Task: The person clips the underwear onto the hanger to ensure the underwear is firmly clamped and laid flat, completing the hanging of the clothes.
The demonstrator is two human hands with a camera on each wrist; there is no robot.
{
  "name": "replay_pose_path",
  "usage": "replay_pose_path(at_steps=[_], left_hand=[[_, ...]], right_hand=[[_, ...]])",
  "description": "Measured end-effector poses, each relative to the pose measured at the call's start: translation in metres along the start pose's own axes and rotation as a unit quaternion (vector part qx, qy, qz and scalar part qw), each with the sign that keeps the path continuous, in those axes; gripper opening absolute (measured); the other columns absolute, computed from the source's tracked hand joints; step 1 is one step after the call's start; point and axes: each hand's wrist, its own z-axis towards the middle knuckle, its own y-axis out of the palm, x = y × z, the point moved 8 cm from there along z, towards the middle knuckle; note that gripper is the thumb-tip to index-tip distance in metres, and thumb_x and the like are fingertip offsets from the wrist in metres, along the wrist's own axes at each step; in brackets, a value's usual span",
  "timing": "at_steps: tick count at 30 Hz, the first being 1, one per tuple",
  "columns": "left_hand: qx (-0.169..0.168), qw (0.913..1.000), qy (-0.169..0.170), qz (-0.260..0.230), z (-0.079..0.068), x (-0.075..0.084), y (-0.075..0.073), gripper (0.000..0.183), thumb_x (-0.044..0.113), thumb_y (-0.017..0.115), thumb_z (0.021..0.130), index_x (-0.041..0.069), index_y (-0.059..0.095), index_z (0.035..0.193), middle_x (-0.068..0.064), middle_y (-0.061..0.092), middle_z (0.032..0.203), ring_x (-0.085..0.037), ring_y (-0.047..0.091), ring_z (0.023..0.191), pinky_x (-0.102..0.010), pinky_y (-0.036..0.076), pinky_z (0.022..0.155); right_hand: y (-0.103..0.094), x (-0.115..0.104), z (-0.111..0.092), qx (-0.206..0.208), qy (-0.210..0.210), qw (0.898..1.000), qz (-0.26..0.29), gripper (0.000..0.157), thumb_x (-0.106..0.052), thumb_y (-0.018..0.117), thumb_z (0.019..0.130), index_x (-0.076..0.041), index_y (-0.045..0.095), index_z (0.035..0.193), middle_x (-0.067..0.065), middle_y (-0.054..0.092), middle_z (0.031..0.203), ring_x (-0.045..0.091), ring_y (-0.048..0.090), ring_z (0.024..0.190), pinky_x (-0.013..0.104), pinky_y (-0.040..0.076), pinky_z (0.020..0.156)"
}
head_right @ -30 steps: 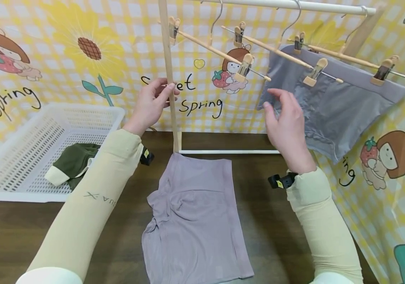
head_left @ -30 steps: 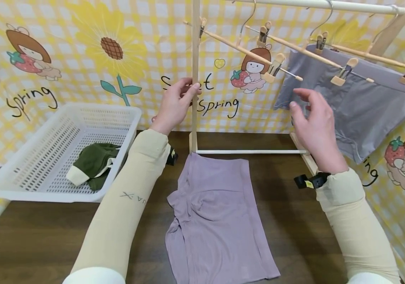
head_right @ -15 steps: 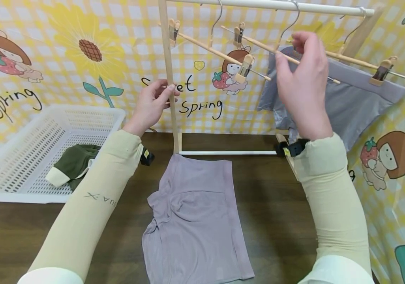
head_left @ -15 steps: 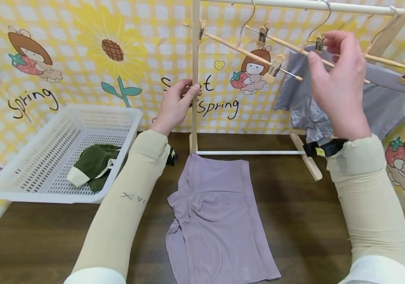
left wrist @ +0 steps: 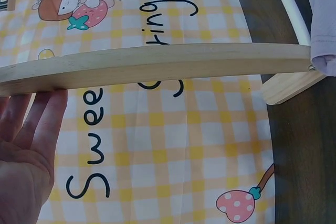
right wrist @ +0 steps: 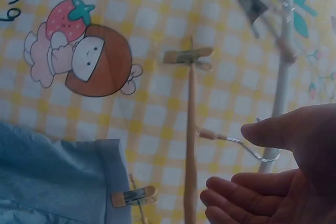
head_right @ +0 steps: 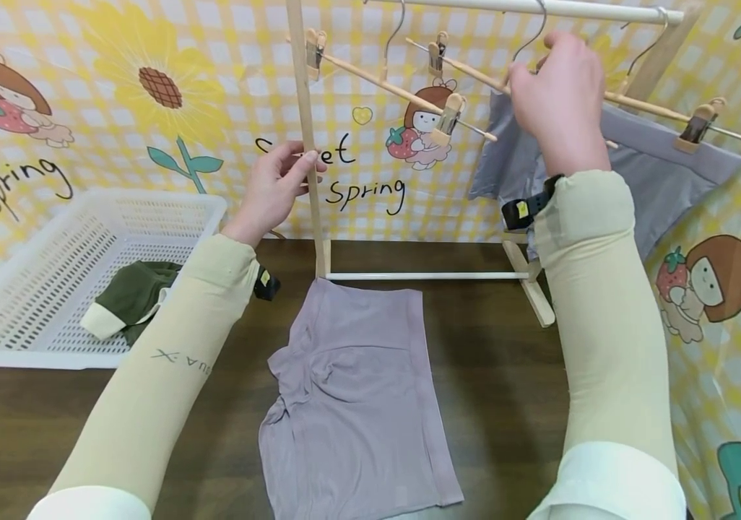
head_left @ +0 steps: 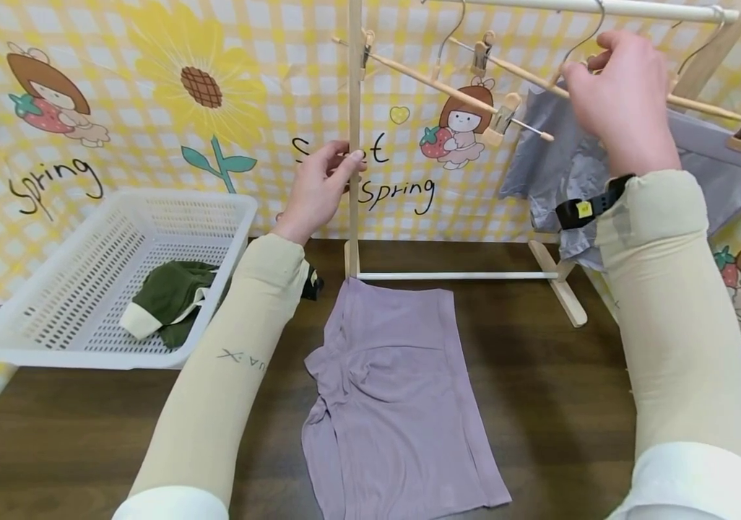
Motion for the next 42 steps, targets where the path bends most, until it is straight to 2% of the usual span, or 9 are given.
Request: replay_pose_path(at_steps=[2, 4, 5, 7, 9, 20, 32, 40, 42], left_hand=[[0.0, 1.0, 0.0, -0.002, 0.001, 0.001, -0.001, 0.048, 0.04, 0.054, 0.106, 0.005, 0.059, 0.137, -0.011, 0.07, 0.115, -0.022, 0.064, 0.111, -0.036, 0.052, 0.096], [0.001, 1.0, 0.0, -0.001, 0.001, 0.002, -0.002, 0.048, 0.04, 0.054, 0.106, 0.005, 0.059, 0.137, -0.011, 0.07, 0.115, -0.023, 0.064, 0.112, -0.035, 0.052, 0.095], [0.001, 1.0, 0.0, -0.001, 0.001, 0.002, -0.002, 0.048, 0.04, 0.054, 0.106, 0.005, 0.059, 0.137, -0.012, 0.07, 0.115, -0.024, 0.064, 0.113, -0.035, 0.052, 0.095], [0.002, 1.0, 0.0, -0.002, 0.001, 0.003, -0.003, 0.048, 0.04, 0.054, 0.106, 0.004, 0.059, 0.136, -0.013, 0.07, 0.115, -0.025, 0.064, 0.113, -0.034, 0.052, 0.095], [0.001, 1.0, -0.004, 0.0, 0.0, 0.003, -0.002, 0.047, 0.041, 0.054, 0.106, 0.005, 0.059, 0.136, -0.012, 0.07, 0.115, -0.023, 0.064, 0.112, -0.034, 0.052, 0.095], [0.005, 1.0, 0.001, 0.0, -0.002, 0.003, -0.002, 0.043, 0.038, 0.055, 0.106, 0.006, 0.06, 0.134, -0.008, 0.071, 0.111, -0.017, 0.064, 0.106, -0.034, 0.053, 0.093], [0.001, 1.0, 0.003, 0.003, -0.003, 0.003, 0.0, 0.045, 0.038, 0.054, 0.106, 0.005, 0.059, 0.136, -0.007, 0.071, 0.11, -0.017, 0.064, 0.107, -0.038, 0.053, 0.094], [0.001, 0.9999, -0.005, -0.011, -0.002, 0.002, -0.002, 0.045, 0.039, 0.054, 0.106, 0.006, 0.059, 0.135, -0.005, 0.07, 0.109, -0.015, 0.064, 0.104, -0.034, 0.052, 0.095], [-0.001, 1.0, -0.005, -0.008, -0.002, 0.002, -0.002, 0.045, 0.039, 0.054, 0.106, 0.005, 0.059, 0.136, -0.006, 0.07, 0.11, -0.015, 0.064, 0.104, -0.033, 0.052, 0.094]], right_hand=[[0.001, 0.001, 0.009, 0.004, -0.002, 1.0, -0.005, 0.061, -0.039, 0.045, 0.101, -0.01, 0.045, 0.155, 0.007, 0.059, 0.141, 0.022, 0.047, 0.132, 0.032, 0.036, 0.109], [0.002, 0.0, 0.018, 0.012, -0.01, 1.0, -0.005, 0.055, -0.037, 0.048, 0.099, -0.008, 0.059, 0.144, -0.005, 0.07, 0.112, 0.011, 0.057, 0.108, 0.023, 0.042, 0.094], [0.003, -0.001, 0.022, 0.016, -0.019, 1.0, -0.006, 0.051, -0.035, 0.049, 0.098, -0.007, 0.066, 0.136, -0.012, 0.068, 0.097, 0.006, 0.056, 0.096, 0.02, 0.042, 0.085], [0.005, -0.004, 0.028, 0.02, -0.032, 0.999, -0.005, 0.041, -0.032, 0.051, 0.097, -0.007, 0.075, 0.119, -0.025, 0.053, 0.071, -0.003, 0.045, 0.075, 0.017, 0.036, 0.071], [0.008, -0.006, 0.03, 0.023, -0.038, 0.999, 0.001, 0.036, -0.028, 0.052, 0.096, -0.007, 0.077, 0.11, -0.029, 0.044, 0.06, -0.006, 0.039, 0.068, 0.017, 0.034, 0.066], [0.02, -0.01, 0.022, 0.068, -0.046, 0.996, 0.029, 0.037, -0.029, 0.054, 0.101, -0.005, 0.076, 0.118, -0.03, 0.042, 0.062, -0.009, 0.04, 0.065, 0.016, 0.034, 0.068], [0.016, -0.01, 0.02, 0.077, -0.037, 0.994, 0.062, 0.036, -0.028, 0.054, 0.102, -0.002, 0.074, 0.119, -0.028, 0.044, 0.066, -0.01, 0.043, 0.064, 0.016, 0.037, 0.068], [0.005, -0.015, 0.018, 0.082, -0.038, 0.993, 0.074, 0.031, -0.027, 0.056, 0.1, -0.006, 0.077, 0.11, -0.03, 0.046, 0.061, -0.011, 0.043, 0.064, 0.015, 0.035, 0.069], [0.005, -0.013, 0.017, 0.076, -0.03, 0.993, 0.088, 0.024, -0.027, 0.057, 0.098, -0.014, 0.078, 0.1, -0.029, 0.048, 0.062, -0.009, 0.044, 0.065, 0.015, 0.036, 0.068]])
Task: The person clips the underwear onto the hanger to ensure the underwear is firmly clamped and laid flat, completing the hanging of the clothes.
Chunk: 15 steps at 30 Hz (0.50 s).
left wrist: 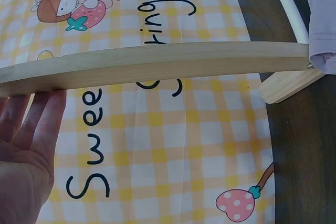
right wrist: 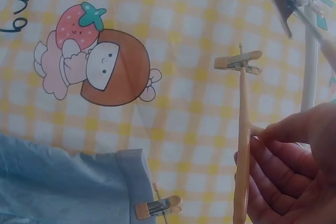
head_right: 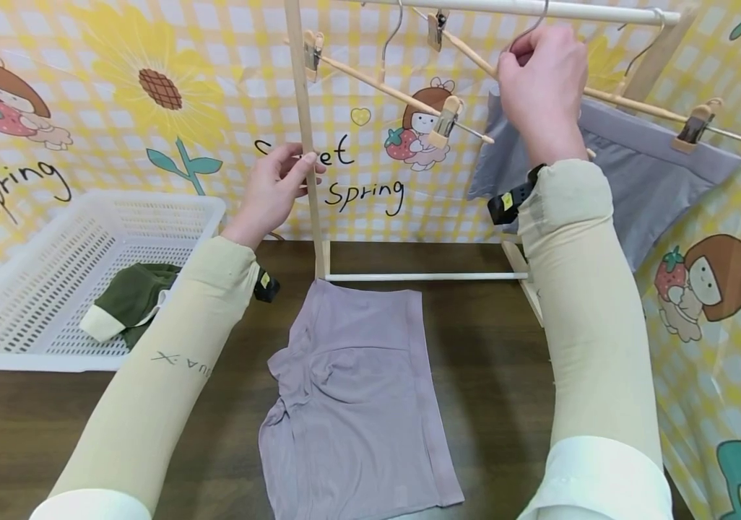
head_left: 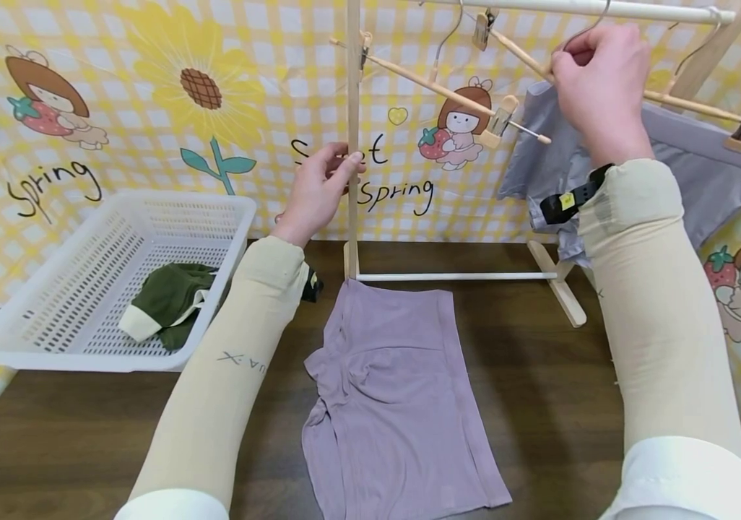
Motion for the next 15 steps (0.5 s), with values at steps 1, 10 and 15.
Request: replay_pose_path(at_steps=[1, 10, 15], left_hand=[[0.0, 1.0, -0.001, 0.002, 0.0, 0.0, 0.0, 0.045, 0.039, 0.054, 0.106, 0.005, 0.059, 0.136, -0.006, 0.071, 0.11, -0.015, 0.064, 0.104, -0.033, 0.052, 0.094], [0.001, 0.9998, 0.011, 0.016, 0.0, 0.001, 0.0, 0.043, 0.038, 0.054, 0.107, 0.005, 0.06, 0.134, -0.004, 0.071, 0.107, -0.014, 0.064, 0.103, -0.035, 0.053, 0.093], [0.001, 1.0, 0.008, -0.001, 0.002, -0.001, 0.0, 0.044, 0.038, 0.054, 0.107, 0.004, 0.059, 0.134, -0.007, 0.07, 0.109, -0.02, 0.065, 0.106, -0.033, 0.053, 0.094]], right_hand=[[0.0, 0.002, 0.0, -0.002, 0.005, 1.0, 0.006, 0.021, -0.026, 0.058, 0.097, -0.017, 0.077, 0.097, -0.028, 0.049, 0.062, -0.008, 0.045, 0.065, 0.016, 0.037, 0.068], [0.0, 0.015, 0.001, -0.019, 0.059, 0.993, 0.102, 0.024, -0.021, 0.063, 0.092, -0.033, 0.063, 0.071, -0.022, 0.059, 0.066, -0.002, 0.056, 0.067, 0.02, 0.041, 0.067], [-0.005, 0.011, -0.001, -0.012, 0.047, 0.991, 0.126, 0.02, -0.017, 0.064, 0.09, -0.031, 0.066, 0.075, -0.022, 0.062, 0.067, -0.004, 0.061, 0.069, 0.016, 0.047, 0.072]])
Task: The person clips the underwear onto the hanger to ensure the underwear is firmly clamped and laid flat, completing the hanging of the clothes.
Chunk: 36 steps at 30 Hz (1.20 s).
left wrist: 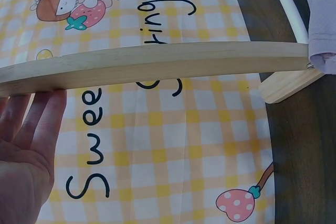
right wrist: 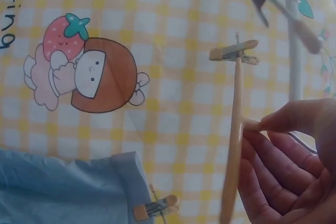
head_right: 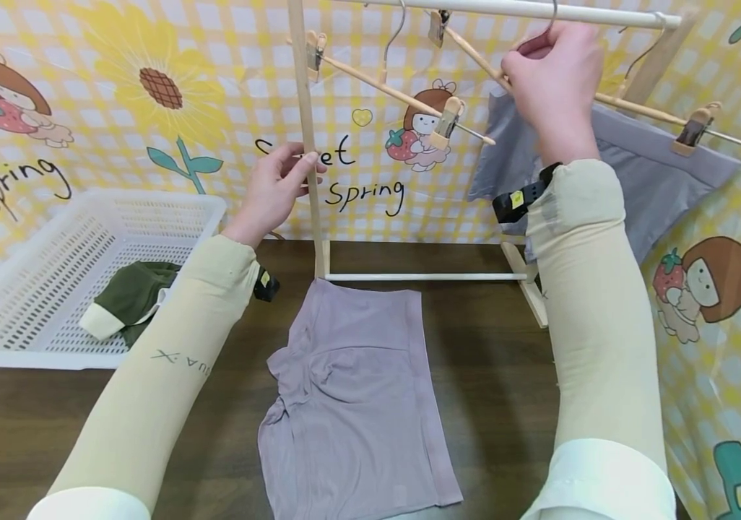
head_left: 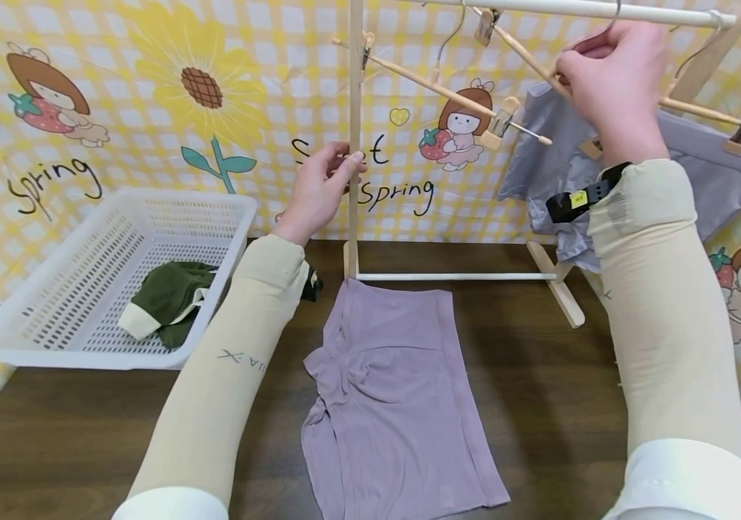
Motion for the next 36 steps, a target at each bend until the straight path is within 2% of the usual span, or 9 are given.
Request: replay_pose_path(at_steps=[3, 6, 11, 19, 24, 30, 36], left_hand=[[-0.001, 1.0, -0.001, -0.009, 0.001, -0.002, 0.0, 0.044, 0.037, 0.054, 0.107, 0.003, 0.059, 0.135, -0.007, 0.07, 0.109, -0.023, 0.065, 0.107, -0.033, 0.052, 0.095], [0.0, 1.0, -0.002, -0.006, 0.002, -0.002, 0.0, 0.045, 0.037, 0.054, 0.107, 0.003, 0.059, 0.135, -0.005, 0.07, 0.109, -0.022, 0.065, 0.106, -0.033, 0.052, 0.095], [0.0, 1.0, -0.004, -0.001, 0.001, -0.002, 0.0, 0.044, 0.038, 0.054, 0.106, 0.004, 0.059, 0.135, -0.005, 0.07, 0.109, -0.017, 0.065, 0.104, -0.033, 0.053, 0.094], [-0.001, 1.0, -0.001, 0.0, 0.001, -0.001, -0.001, 0.042, 0.037, 0.055, 0.107, 0.006, 0.06, 0.134, -0.008, 0.071, 0.111, -0.016, 0.065, 0.104, -0.033, 0.053, 0.093], [0.0, 0.9999, 0.001, 0.012, -0.001, 0.0, -0.002, 0.042, 0.037, 0.054, 0.107, 0.006, 0.06, 0.134, -0.006, 0.072, 0.109, -0.014, 0.065, 0.103, -0.034, 0.053, 0.093], [0.002, 0.9998, 0.01, 0.016, -0.001, 0.002, -0.002, 0.041, 0.035, 0.055, 0.107, 0.006, 0.06, 0.134, -0.006, 0.072, 0.109, -0.014, 0.065, 0.102, -0.039, 0.054, 0.093], [0.004, 0.9998, 0.013, 0.014, -0.001, 0.001, -0.003, 0.041, 0.035, 0.055, 0.107, 0.005, 0.06, 0.134, -0.009, 0.072, 0.11, -0.015, 0.065, 0.103, -0.041, 0.053, 0.094]], right_hand=[[-0.001, -0.002, -0.001, -0.008, -0.005, 1.0, 0.009, 0.017, -0.014, 0.065, 0.089, -0.026, 0.067, 0.078, -0.021, 0.063, 0.066, -0.003, 0.064, 0.066, 0.014, 0.048, 0.071], [-0.001, -0.001, 0.0, -0.027, 0.002, 1.0, 0.011, 0.014, -0.011, 0.066, 0.088, -0.02, 0.067, 0.078, -0.018, 0.064, 0.062, -0.001, 0.065, 0.062, 0.014, 0.047, 0.061], [0.0, 0.004, -0.003, -0.06, 0.017, 0.997, -0.038, 0.008, -0.016, 0.071, 0.089, -0.017, 0.067, 0.082, -0.02, 0.063, 0.06, -0.002, 0.062, 0.06, 0.016, 0.04, 0.051], [0.007, 0.014, -0.013, -0.085, 0.001, 0.994, -0.065, 0.011, -0.018, 0.076, 0.09, -0.017, 0.065, 0.088, -0.022, 0.062, 0.065, -0.003, 0.062, 0.063, 0.015, 0.045, 0.057], [0.011, 0.024, -0.022, -0.101, 0.006, 0.993, -0.06, 0.013, -0.02, 0.078, 0.091, -0.013, 0.067, 0.092, -0.02, 0.065, 0.07, -0.001, 0.064, 0.067, 0.015, 0.048, 0.061], [0.01, 0.032, -0.034, -0.099, -0.01, 0.992, -0.075, 0.015, -0.024, 0.08, 0.089, -0.017, 0.067, 0.09, -0.02, 0.063, 0.074, -0.002, 0.062, 0.07, 0.021, 0.044, 0.066], [0.01, 0.039, -0.045, -0.106, -0.022, 0.992, -0.068, 0.012, -0.021, 0.079, 0.09, -0.016, 0.068, 0.092, -0.022, 0.066, 0.072, -0.003, 0.064, 0.07, 0.019, 0.044, 0.064]])
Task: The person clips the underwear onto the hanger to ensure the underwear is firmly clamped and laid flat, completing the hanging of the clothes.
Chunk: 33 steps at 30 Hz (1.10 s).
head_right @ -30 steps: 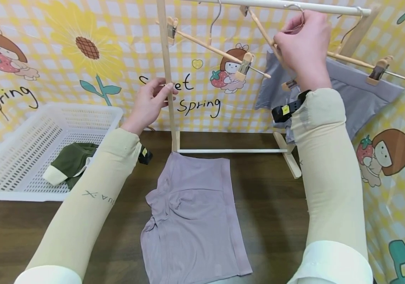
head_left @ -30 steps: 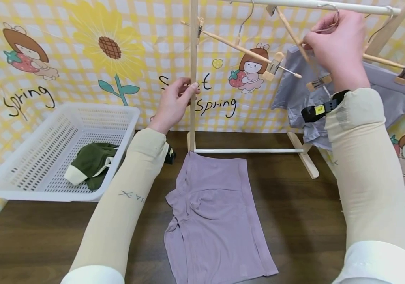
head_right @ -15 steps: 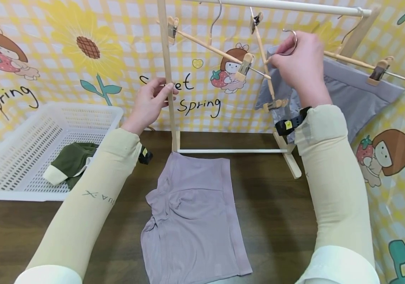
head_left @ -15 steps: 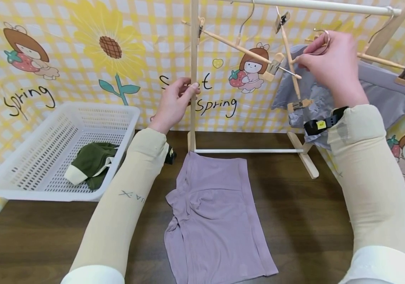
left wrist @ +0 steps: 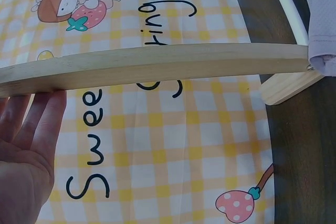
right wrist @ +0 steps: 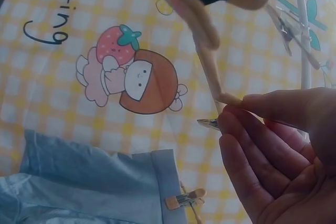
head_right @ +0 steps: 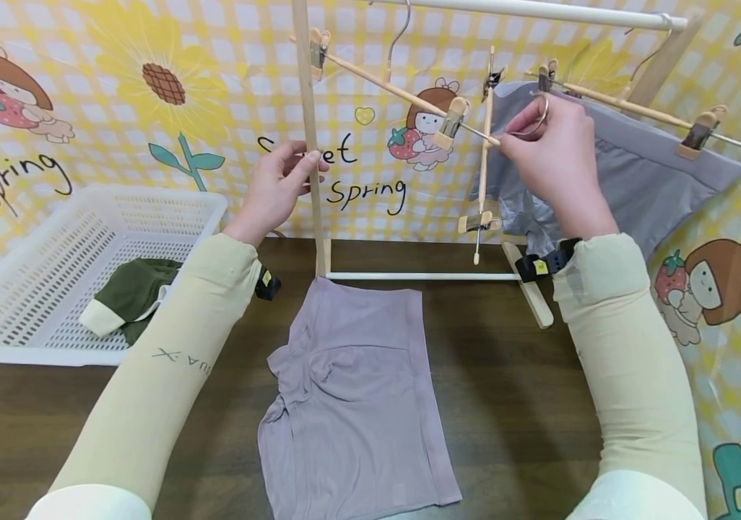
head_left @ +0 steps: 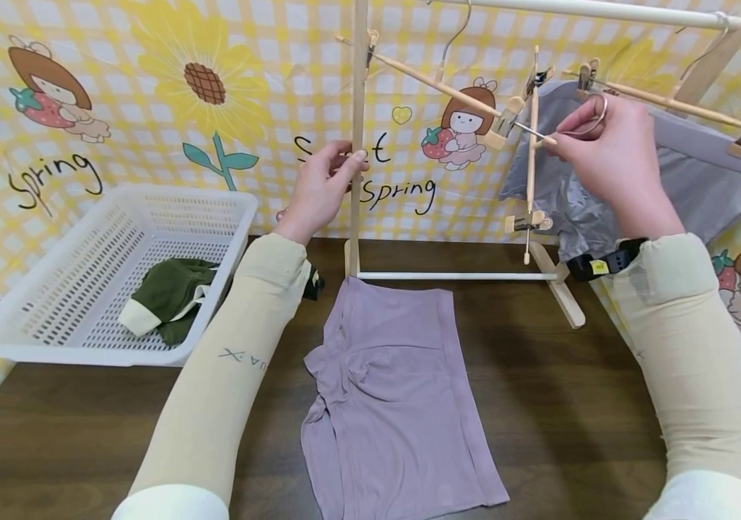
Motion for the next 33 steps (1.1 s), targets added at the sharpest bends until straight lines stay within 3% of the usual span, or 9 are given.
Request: replay_pose_path(at_steps=[12, 24, 33], left_hand=[[0.0, 1.0, -0.006, -0.001, 0.001, 0.0, 0.001, 0.041, 0.035, 0.054, 0.107, 0.005, 0.06, 0.135, -0.011, 0.072, 0.112, -0.014, 0.065, 0.104, -0.033, 0.054, 0.091], [-0.005, 1.0, -0.001, -0.004, 0.002, 0.001, 0.003, 0.04, 0.033, 0.055, 0.107, 0.004, 0.06, 0.135, -0.011, 0.072, 0.112, -0.017, 0.065, 0.104, -0.033, 0.054, 0.091], [-0.011, 0.9999, -0.006, -0.004, 0.002, -0.001, 0.001, 0.041, 0.034, 0.055, 0.107, 0.003, 0.06, 0.134, -0.012, 0.071, 0.113, -0.017, 0.065, 0.102, -0.033, 0.053, 0.092]], right_hand=[[0.007, 0.011, -0.029, -0.002, -0.025, 0.999, -0.032, 0.022, -0.032, 0.082, 0.088, -0.014, 0.07, 0.094, -0.022, 0.067, 0.075, -0.002, 0.063, 0.07, 0.022, 0.042, 0.065], [0.005, 0.029, -0.061, 0.005, -0.03, 0.999, -0.028, 0.027, -0.031, 0.083, 0.087, -0.009, 0.07, 0.095, -0.023, 0.067, 0.077, -0.004, 0.063, 0.071, 0.018, 0.043, 0.061], [0.014, 0.038, -0.084, 0.0, -0.039, 0.999, -0.011, 0.028, -0.029, 0.084, 0.087, -0.006, 0.071, 0.095, -0.02, 0.069, 0.081, -0.005, 0.064, 0.074, 0.017, 0.044, 0.062]])
